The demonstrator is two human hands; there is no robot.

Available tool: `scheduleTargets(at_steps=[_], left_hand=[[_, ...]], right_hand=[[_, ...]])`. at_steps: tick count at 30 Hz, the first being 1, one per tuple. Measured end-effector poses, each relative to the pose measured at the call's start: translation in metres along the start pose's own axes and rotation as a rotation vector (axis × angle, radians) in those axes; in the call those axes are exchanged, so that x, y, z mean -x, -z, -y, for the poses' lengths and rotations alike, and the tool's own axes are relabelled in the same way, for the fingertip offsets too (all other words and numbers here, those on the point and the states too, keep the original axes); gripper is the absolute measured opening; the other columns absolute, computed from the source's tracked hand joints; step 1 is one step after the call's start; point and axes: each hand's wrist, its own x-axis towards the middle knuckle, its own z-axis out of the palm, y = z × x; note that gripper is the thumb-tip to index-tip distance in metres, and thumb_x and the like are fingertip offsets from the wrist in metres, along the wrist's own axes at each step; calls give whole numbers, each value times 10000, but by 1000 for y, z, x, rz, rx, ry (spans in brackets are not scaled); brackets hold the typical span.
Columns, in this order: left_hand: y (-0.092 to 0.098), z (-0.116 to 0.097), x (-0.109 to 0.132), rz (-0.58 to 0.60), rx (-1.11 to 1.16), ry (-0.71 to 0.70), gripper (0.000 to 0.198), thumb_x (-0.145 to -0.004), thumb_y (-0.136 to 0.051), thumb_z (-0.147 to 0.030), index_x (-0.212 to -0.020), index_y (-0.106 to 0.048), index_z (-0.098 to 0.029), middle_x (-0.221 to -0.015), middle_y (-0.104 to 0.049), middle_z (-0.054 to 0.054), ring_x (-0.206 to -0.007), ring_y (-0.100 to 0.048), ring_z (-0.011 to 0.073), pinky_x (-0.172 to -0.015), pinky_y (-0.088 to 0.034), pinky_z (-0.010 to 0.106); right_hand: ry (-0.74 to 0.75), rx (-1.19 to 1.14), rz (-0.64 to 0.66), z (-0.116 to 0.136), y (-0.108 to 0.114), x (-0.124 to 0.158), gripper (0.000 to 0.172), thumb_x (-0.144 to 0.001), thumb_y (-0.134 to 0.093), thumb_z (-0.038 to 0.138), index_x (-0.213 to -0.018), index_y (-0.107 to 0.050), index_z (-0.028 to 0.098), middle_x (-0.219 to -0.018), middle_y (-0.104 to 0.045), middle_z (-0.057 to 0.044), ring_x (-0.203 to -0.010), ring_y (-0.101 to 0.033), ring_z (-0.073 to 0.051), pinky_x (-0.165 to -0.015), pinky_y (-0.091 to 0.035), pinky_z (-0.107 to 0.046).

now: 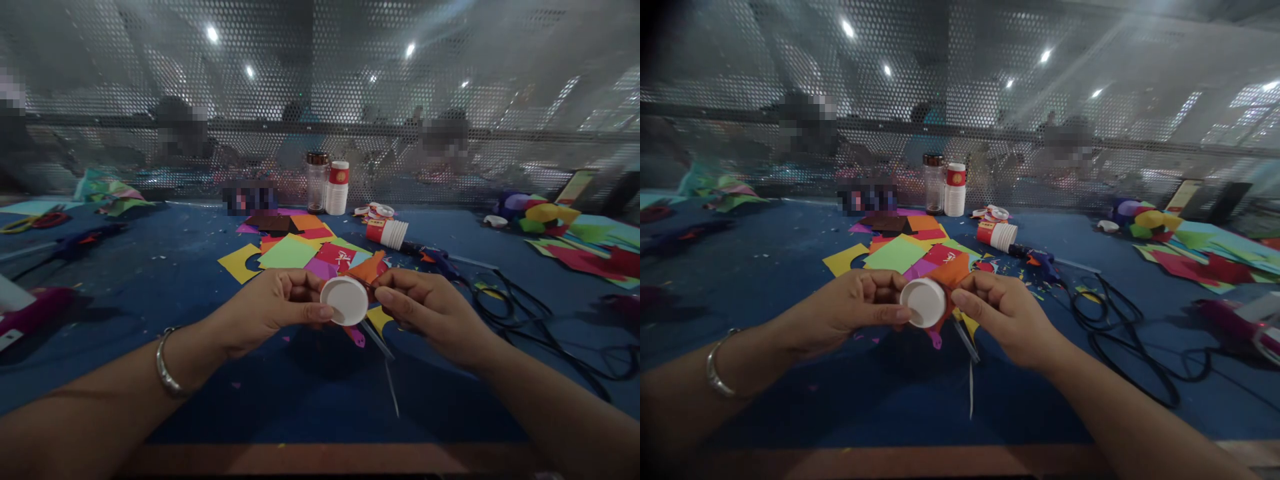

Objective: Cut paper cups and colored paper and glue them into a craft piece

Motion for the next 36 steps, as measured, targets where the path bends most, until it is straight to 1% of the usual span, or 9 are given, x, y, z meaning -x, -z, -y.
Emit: scheduleTargets(at_steps=[4, 9, 13, 18, 21, 24, 28, 31, 36], left_hand=[[2, -1, -1, -9, -2, -7, 235, -674, -868, -172, -869, -741, -139, -823, -774, 30, -753, -693, 105, -732, -511, 208], [2, -2, -2, 13, -8, -87, 204, -693, -857, -164, -875, -766, -170, -842, -796, 14, -782, -723, 107, -792, -536, 210], [2, -4, -1, -4, -32, -139, 194, -723, -830, -145, -905, -781, -192, -868, -803, -2, -797, -727, 100, -787, -546, 195], [0, -6, 2, -11, -92, -185, 187, -749, -817, -164, -930, -789, -204, -928, -810, 9, -851, -737, 111, -812, -551, 192], [1, -7, 1, -29, -106, -201, 205, -743, -822, -178, -942, -789, -215, -979, -809, 8, -875, -736, 106, -813, -548, 175], [2, -7, -1, -72, -125, -216, 199, -733, -825, -181, -926, -790, -213, -945, -812, 2, -844, -738, 106, -791, -554, 172], [5, -8, -2, -111, -167, -242, 215, -729, -826, -201, -941, -790, -205, -966, -811, 15, -865, -742, 124, -805, -563, 188], [5, -8, -3, -107, -180, -253, 219, -727, -822, -200, -943, -788, -199, -980, -809, 30, -874, -746, 140, -822, -573, 214], [2, -9, -2, -91, -185, -251, 206, -731, -810, -181, -934, -791, -207, -953, -811, 21, -843, -745, 131, -812, -572, 213]], right_hand=[[-9, 25, 6, -2, 1, -1, 391, -918, -581, 518, -721, -513, 187, -581, -352, 67, -477, -283, -62, -426, -199, -228], [0, -35, 30, -4, 2, -1, 381, -922, -583, 518, -756, -546, 178, -583, -317, 80, -465, -234, -55, -420, -179, -228], [12, -47, 47, -3, 2, -1, 367, -930, -584, 503, -763, -558, 178, -583, -325, 74, -469, -245, -58, -417, -172, -227], [0, -70, 44, -3, 1, 0, 360, -922, -597, 508, -820, -598, 163, -590, -331, 75, -471, -250, -57, -409, -168, -220], [-2, -57, 14, -4, 2, 0, 384, -919, -596, 524, -786, -576, 164, -580, -339, 77, -469, -243, -53, -407, -162, -219], [8, -32, -12, -4, 3, 0, 398, -920, -592, 529, -748, -555, 172, -562, -341, 80, -466, -239, -52, -409, -165, -221], [24, 15, -25, -3, 5, 0, 381, -919, -596, 511, -752, -581, 168, -562, -343, 75, -467, -250, -55, -413, -181, -223], [23, 33, -21, -3, 5, -1, 377, -918, -593, 512, -772, -596, 164, -563, -339, 75, -467, -247, -57, -414, -188, -223], [14, 44, -17, -2, 4, -1, 375, -920, -588, 507, -783, -602, 158, -569, -339, 73, -471, -254, -57, -415, -188, -221]])
